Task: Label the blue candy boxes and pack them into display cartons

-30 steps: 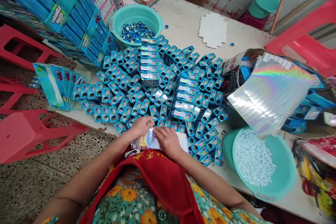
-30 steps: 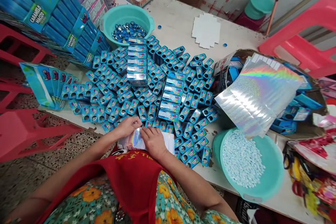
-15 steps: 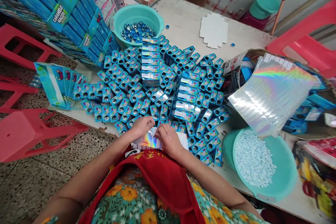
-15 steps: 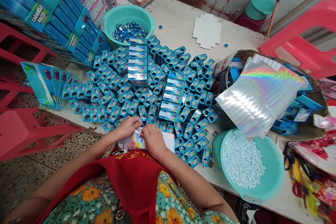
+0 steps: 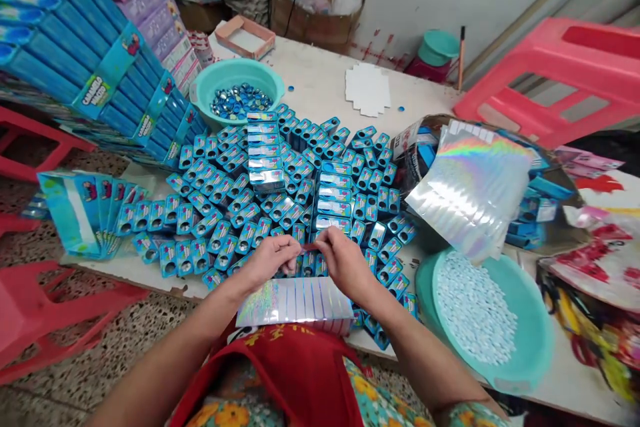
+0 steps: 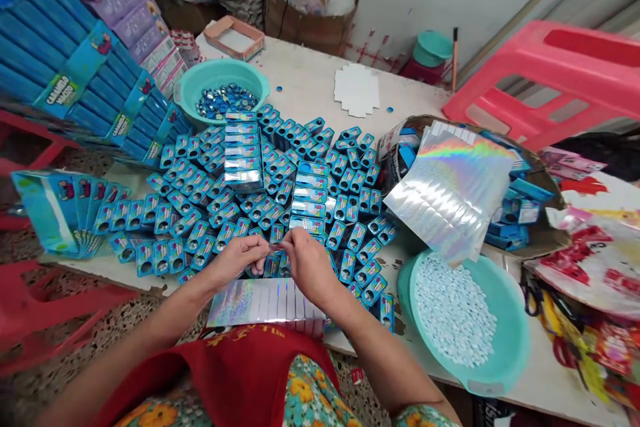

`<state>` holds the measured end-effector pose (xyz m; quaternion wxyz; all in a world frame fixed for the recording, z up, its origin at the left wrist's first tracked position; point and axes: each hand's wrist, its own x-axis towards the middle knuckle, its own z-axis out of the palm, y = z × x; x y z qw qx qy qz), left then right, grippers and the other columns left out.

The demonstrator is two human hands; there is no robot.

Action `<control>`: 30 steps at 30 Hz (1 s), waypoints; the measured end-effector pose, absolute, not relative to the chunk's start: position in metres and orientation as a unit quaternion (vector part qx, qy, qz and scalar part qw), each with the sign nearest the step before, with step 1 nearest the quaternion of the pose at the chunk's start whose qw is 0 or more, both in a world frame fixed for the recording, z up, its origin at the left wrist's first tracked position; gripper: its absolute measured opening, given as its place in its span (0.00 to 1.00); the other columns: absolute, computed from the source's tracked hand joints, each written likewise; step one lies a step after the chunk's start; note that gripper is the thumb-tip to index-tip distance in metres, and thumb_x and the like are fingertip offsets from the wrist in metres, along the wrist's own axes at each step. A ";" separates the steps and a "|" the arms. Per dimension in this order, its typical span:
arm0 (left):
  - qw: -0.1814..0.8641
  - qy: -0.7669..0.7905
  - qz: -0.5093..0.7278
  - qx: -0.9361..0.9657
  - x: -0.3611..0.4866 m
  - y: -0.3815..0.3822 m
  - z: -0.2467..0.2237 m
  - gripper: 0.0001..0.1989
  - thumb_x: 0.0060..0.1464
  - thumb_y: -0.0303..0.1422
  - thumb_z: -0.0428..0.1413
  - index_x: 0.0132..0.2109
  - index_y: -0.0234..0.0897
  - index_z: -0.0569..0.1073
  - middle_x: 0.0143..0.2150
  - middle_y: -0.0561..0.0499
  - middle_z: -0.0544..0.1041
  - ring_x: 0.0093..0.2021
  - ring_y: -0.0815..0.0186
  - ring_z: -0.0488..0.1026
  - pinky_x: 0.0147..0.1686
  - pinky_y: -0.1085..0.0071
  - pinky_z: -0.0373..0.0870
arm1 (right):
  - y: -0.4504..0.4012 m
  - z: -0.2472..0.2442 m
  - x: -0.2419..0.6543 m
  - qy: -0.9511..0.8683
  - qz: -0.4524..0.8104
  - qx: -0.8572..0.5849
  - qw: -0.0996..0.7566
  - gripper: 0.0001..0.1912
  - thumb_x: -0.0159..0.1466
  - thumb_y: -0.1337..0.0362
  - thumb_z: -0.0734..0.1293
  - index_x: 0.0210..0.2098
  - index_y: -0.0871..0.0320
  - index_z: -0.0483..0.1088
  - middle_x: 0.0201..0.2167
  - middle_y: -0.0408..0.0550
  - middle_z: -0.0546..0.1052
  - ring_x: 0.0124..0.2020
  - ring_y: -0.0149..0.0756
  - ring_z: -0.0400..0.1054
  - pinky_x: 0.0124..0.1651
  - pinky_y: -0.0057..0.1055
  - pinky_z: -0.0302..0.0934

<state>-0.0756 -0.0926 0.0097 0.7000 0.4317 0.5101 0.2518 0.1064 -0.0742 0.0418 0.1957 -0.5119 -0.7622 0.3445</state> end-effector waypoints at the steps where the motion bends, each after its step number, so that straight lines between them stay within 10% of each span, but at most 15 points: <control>1: 0.683 0.523 0.252 0.444 -0.073 -0.083 0.013 0.16 0.53 0.44 0.51 0.31 0.33 0.69 0.21 0.54 0.68 0.22 0.72 0.65 0.24 0.76 0.62 | -0.067 0.040 0.108 -0.752 0.336 -0.527 0.210 0.07 0.66 0.65 0.56 0.31 0.55 0.60 0.29 0.44 0.70 0.30 0.34 0.65 0.34 0.29 0.58; 13: 0.411 0.549 0.260 0.679 -0.041 0.092 0.022 0.13 0.54 0.27 0.44 0.47 0.34 0.64 0.22 0.57 0.66 0.24 0.70 0.63 0.27 0.74 0.59 | 0.072 0.014 0.115 -0.664 0.096 -0.689 0.275 0.05 0.63 0.66 0.59 0.31 0.58 0.64 0.39 0.55 0.67 0.44 0.44 0.60 0.45 0.39 0.58; 21: 0.483 0.612 0.210 0.590 -0.031 0.112 -0.003 0.14 0.53 0.28 0.45 0.48 0.38 0.61 0.23 0.57 0.68 0.21 0.69 0.64 0.25 0.73 0.62 | 0.097 -0.009 0.123 -0.617 0.172 -0.705 0.305 0.07 0.57 0.67 0.63 0.36 0.58 0.64 0.43 0.55 0.64 0.44 0.45 0.60 0.45 0.43 0.59; 25: 0.389 0.673 0.203 0.595 -0.029 0.100 -0.011 0.17 0.53 0.34 0.52 0.50 0.39 0.64 0.37 0.46 0.76 0.40 0.58 0.74 0.41 0.64 0.67 | 0.095 -0.014 0.135 -0.563 0.226 -0.689 0.396 0.20 0.56 0.62 0.64 0.47 0.60 0.61 0.48 0.57 0.63 0.43 0.42 0.63 0.45 0.40 0.62; 30: 0.504 0.601 0.382 0.488 -0.007 0.072 -0.027 0.32 0.57 0.51 0.45 0.64 0.40 0.55 0.67 0.44 0.54 0.66 0.57 0.51 0.61 0.61 0.52 | 0.095 -0.022 0.137 -0.545 0.320 -0.663 0.401 0.27 0.56 0.55 0.65 0.52 0.62 0.63 0.50 0.58 0.68 0.49 0.45 0.64 0.53 0.44 0.58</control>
